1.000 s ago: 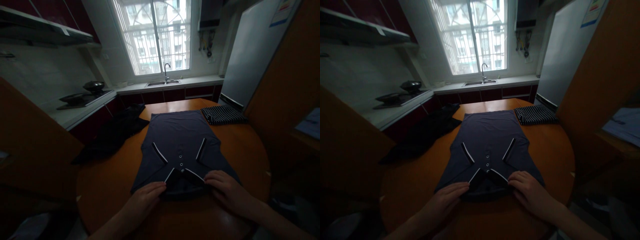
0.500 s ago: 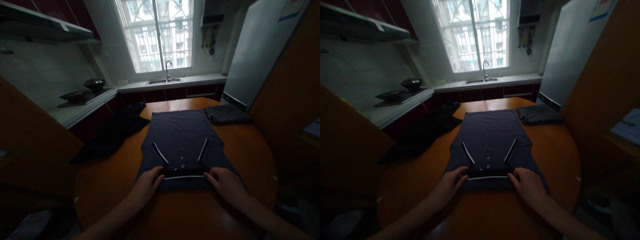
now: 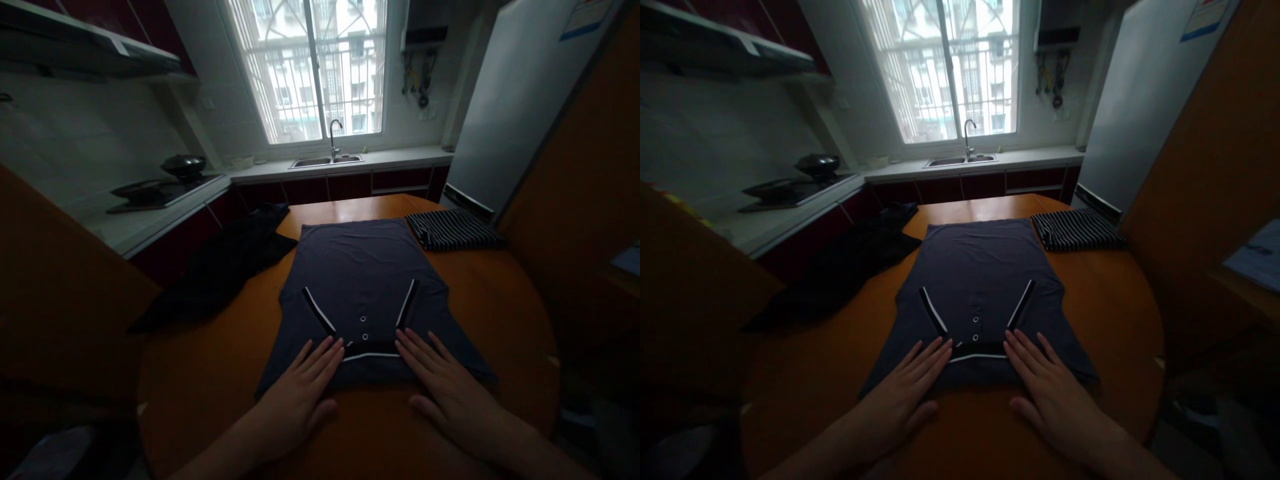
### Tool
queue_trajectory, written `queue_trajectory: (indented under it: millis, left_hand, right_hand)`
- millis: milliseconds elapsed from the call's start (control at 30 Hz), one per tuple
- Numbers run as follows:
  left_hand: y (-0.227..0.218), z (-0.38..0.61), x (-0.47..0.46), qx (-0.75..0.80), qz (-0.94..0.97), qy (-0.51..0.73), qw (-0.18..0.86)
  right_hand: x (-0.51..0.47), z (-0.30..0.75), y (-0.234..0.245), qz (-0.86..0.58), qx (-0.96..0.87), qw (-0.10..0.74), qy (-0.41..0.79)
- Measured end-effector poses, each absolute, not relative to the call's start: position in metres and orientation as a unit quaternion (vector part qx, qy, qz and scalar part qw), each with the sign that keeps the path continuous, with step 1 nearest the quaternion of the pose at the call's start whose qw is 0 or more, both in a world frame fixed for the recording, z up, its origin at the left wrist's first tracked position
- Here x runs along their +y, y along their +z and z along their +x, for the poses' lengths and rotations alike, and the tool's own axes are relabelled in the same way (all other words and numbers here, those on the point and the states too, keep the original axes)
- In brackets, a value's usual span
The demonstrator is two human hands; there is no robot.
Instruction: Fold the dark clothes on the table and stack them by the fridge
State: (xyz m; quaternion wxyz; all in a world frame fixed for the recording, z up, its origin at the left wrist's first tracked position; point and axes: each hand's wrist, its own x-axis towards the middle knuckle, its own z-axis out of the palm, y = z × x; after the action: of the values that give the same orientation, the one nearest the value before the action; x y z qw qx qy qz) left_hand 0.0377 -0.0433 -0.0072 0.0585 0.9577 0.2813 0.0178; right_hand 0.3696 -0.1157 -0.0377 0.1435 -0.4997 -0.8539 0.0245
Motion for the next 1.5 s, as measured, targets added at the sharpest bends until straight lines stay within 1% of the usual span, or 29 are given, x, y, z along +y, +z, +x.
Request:
queue_trajectory:
  millis: [133, 333, 433, 667, 933, 1133, 1300, 1500]
  left_hand:
    - [-0.009, 0.013, -0.042, 0.288, 0.957, 0.01, 0.029]
    - [-0.001, -0.03, -0.043, 0.251, 0.964, 0.018, -0.09]
    - [0.006, -0.049, -0.043, 0.229, 0.967, 0.013, -0.11]
    - [0.017, -0.059, -0.039, 0.23, 0.969, 0.043, -0.085]
    - [0.004, -0.071, -0.021, 0.191, 0.974, 0.104, -0.066]
    - [0.005, -0.073, -0.017, 0.164, 0.981, 0.086, -0.066]
    - [0.007, -0.067, -0.012, 0.143, 0.983, 0.104, -0.042]
    - [0.001, -0.067, -0.013, 0.147, 0.977, 0.15, -0.046]
  right_hand:
    - [-0.123, 0.393, -0.044, -0.513, -0.848, 0.13, 0.019]
    - [-0.128, 0.426, -0.05, -0.5, -0.853, 0.136, -0.065]
    - [-0.125, 0.451, -0.052, -0.472, -0.864, 0.14, -0.105]
    - [-0.128, 0.484, -0.042, -0.396, -0.897, 0.138, -0.137]
    - [-0.128, 0.491, -0.04, -0.389, -0.898, 0.165, -0.122]
    - [-0.126, 0.494, -0.039, -0.38, -0.904, 0.158, -0.115]
    - [-0.123, 0.492, -0.037, -0.376, -0.904, 0.168, -0.115]
    - [-0.122, 0.496, -0.04, -0.373, -0.905, 0.195, -0.064]
